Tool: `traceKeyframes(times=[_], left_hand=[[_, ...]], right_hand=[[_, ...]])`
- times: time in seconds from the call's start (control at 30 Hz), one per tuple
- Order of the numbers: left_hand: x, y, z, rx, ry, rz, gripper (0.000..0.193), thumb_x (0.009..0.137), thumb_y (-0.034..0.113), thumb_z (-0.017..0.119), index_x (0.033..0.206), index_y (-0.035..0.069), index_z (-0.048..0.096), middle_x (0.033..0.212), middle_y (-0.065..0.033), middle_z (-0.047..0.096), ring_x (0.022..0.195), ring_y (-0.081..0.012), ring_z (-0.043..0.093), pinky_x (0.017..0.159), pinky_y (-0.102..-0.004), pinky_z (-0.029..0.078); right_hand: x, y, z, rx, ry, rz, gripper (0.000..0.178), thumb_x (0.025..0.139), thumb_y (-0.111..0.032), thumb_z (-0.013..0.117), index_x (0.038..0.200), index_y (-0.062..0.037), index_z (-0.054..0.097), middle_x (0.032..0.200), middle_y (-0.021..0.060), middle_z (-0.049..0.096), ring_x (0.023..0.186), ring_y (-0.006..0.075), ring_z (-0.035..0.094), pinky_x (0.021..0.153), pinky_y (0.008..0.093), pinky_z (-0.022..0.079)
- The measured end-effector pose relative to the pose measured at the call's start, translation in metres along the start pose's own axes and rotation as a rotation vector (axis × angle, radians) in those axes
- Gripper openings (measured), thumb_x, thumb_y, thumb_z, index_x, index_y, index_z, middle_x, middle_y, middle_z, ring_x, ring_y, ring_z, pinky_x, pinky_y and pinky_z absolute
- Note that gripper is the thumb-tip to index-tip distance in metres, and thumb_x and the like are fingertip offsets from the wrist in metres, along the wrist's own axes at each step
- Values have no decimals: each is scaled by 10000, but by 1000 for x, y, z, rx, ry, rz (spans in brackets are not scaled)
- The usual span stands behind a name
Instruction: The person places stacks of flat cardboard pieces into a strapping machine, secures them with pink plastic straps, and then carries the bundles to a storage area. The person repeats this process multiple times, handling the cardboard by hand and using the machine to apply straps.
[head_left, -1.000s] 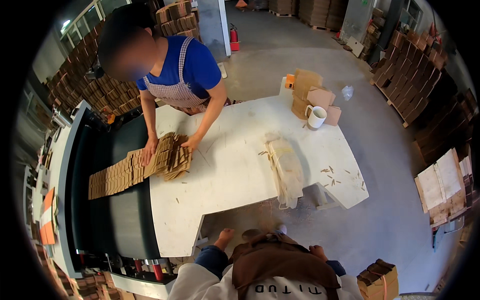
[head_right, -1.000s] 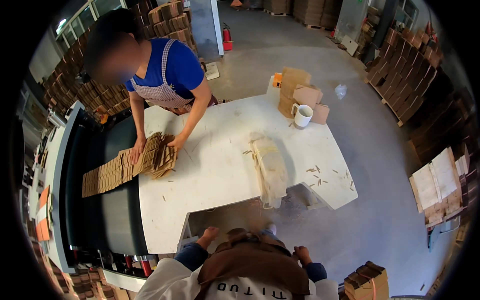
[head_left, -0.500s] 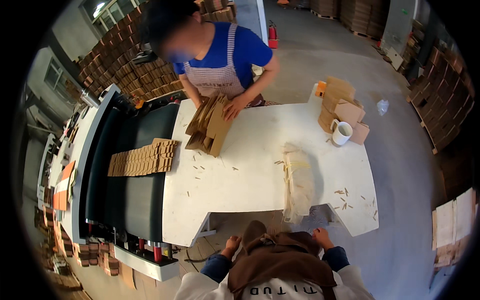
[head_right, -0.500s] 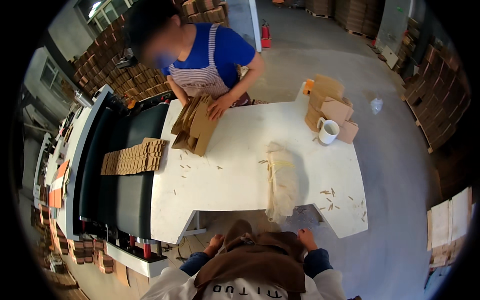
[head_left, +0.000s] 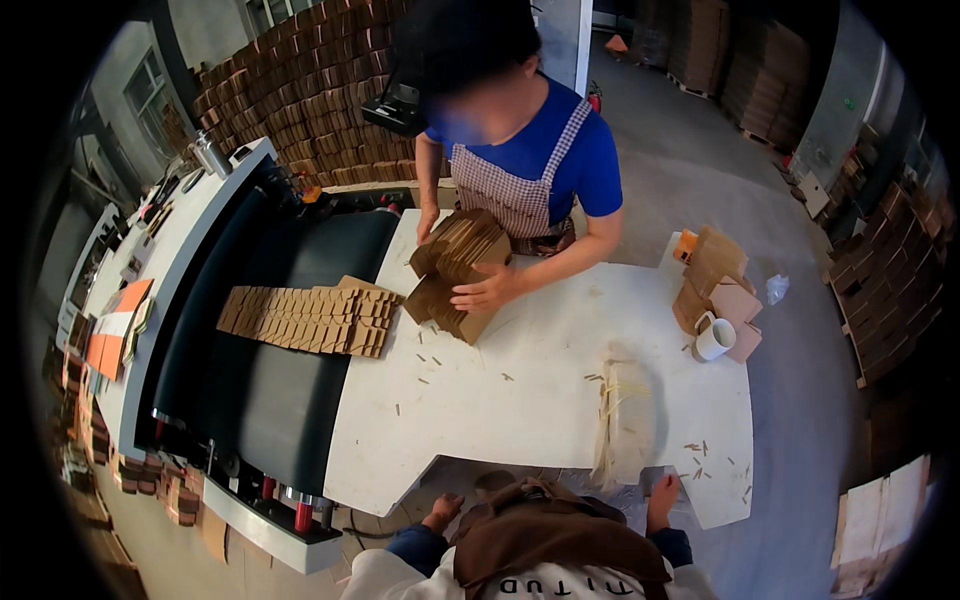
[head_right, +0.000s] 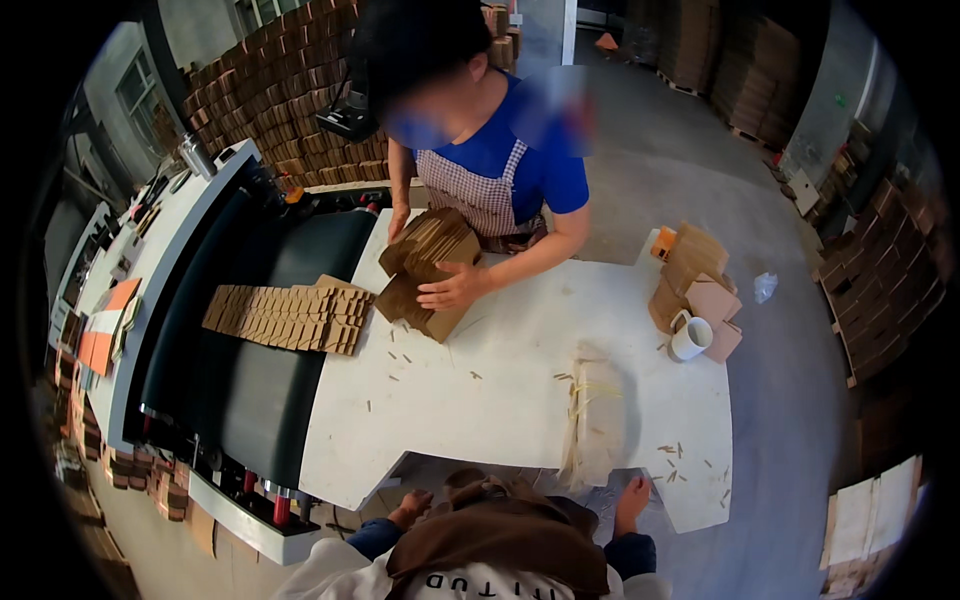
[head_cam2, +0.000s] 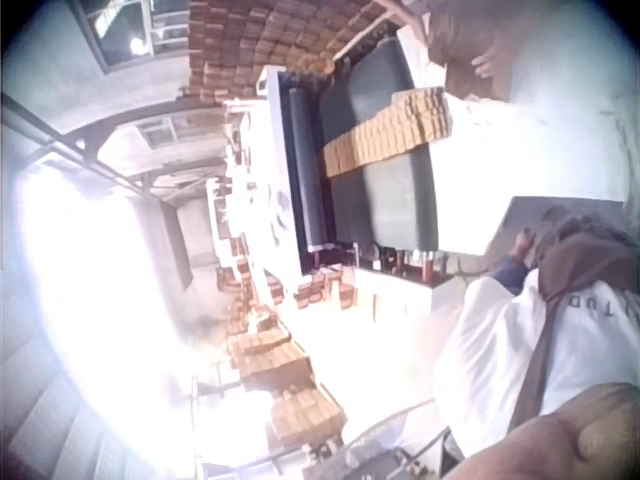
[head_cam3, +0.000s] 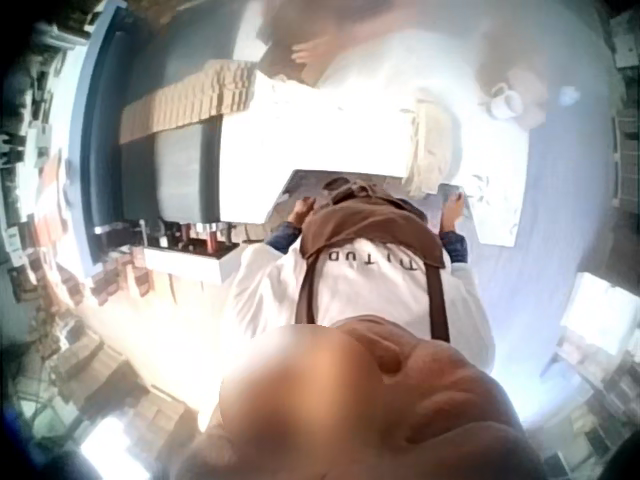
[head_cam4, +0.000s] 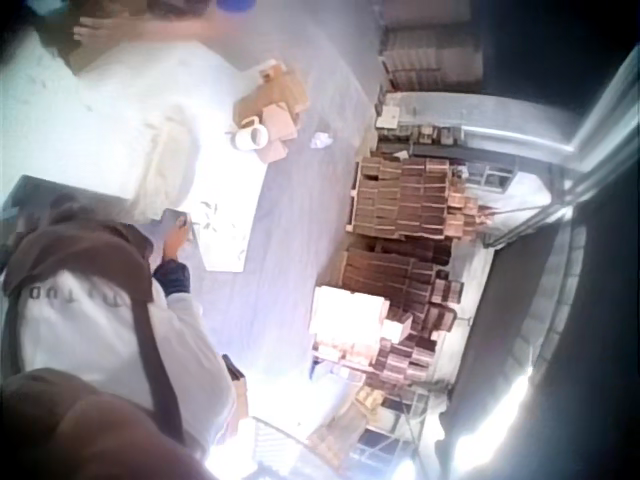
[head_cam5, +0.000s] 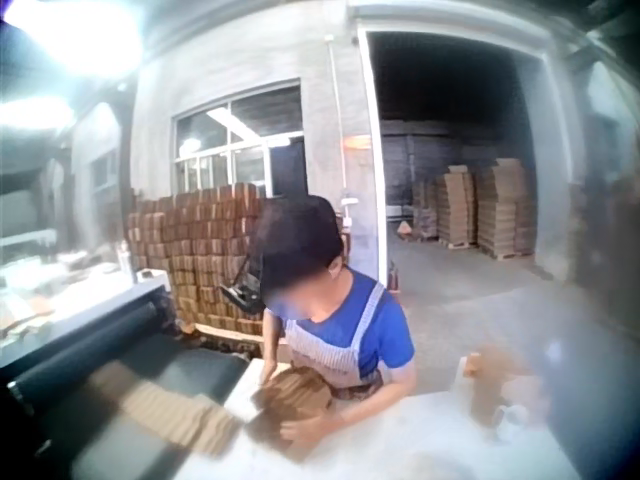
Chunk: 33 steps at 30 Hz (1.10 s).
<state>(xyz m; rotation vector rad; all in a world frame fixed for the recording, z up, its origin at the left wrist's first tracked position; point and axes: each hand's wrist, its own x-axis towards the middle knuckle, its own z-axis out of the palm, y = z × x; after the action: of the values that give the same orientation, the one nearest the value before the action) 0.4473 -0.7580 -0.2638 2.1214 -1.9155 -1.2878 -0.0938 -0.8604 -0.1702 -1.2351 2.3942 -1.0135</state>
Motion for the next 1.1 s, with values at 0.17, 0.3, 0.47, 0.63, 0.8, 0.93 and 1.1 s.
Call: traceKeyframes(times=[0.17, 0.3, 0.47, 0.63, 0.8, 0.93, 1.1], left_hand=[[8, 3, -27, -239, -35, -127, 218, 763, 183, 658, 966, 128, 601, 945, -158, 658, 888, -394, 631, 722, -484, 525], [-7, -12, -23, -317, 101, -130, 200, 810, 227, 598, 978, 119, 617, 938, -162, 666, 907, -392, 632, 754, -470, 519], [-11, 17, -38, -237, 56, -208, 335, 903, 361, 453, 1058, 138, 649, 1012, -186, 661, 974, -386, 623, 846, -454, 499], [-20, 13, -26, -26, 27, -71, 321, 913, 347, 421, 1069, 161, 631, 1066, -183, 630, 1004, -406, 605, 846, -455, 506], [-22, -7, 2, 21, 92, 3, 238, 868, 249, 507, 1082, 215, 604, 1052, -185, 623, 976, -386, 621, 776, -456, 534], [-26, -5, 4, 155, 143, 150, 267, 826, 184, 559, 1086, 237, 592, 1037, -182, 629, 946, -380, 634, 759, -451, 540], [-19, 20, -10, -25, 48, -32, 274, 842, 192, 538, 1107, 234, 592, 1077, -169, 622, 978, -374, 629, 777, -440, 542]], right_hand=[[39, -112, 7, 300, 69, -86, 367, 921, -181, 561, 1224, 14, 496, 1212, 217, 527, 1105, 369, 515, 957, 426, 412], [22, -181, 16, 130, -29, -338, 429, 901, -143, 570, 1283, 13, 451, 1323, 229, 450, 1218, 398, 416, 1039, 451, 332], [2, -201, 17, 116, -95, -469, 462, 875, -121, 580, 1296, 12, 441, 1336, 240, 442, 1250, 410, 392, 1055, 476, 307], [-8, -177, 15, 57, -170, -524, 472, 865, -117, 584, 1297, 8, 442, 1342, 251, 435, 1251, 421, 390, 1051, 483, 310], [-15, -170, 12, 81, -225, -530, 488, 865, -124, 585, 1309, 9, 432, 1345, 258, 429, 1252, 426, 387, 1050, 486, 314], [-17, -171, 8, 62, -239, -515, 506, 856, -129, 592, 1313, 12, 426, 1357, 256, 421, 1256, 424, 385, 1053, 485, 316], [-17, -168, 0, -14, -297, -504, 529, 842, -128, 599, 1320, 13, 420, 1367, 245, 421, 1265, 413, 381, 1063, 477, 317]])
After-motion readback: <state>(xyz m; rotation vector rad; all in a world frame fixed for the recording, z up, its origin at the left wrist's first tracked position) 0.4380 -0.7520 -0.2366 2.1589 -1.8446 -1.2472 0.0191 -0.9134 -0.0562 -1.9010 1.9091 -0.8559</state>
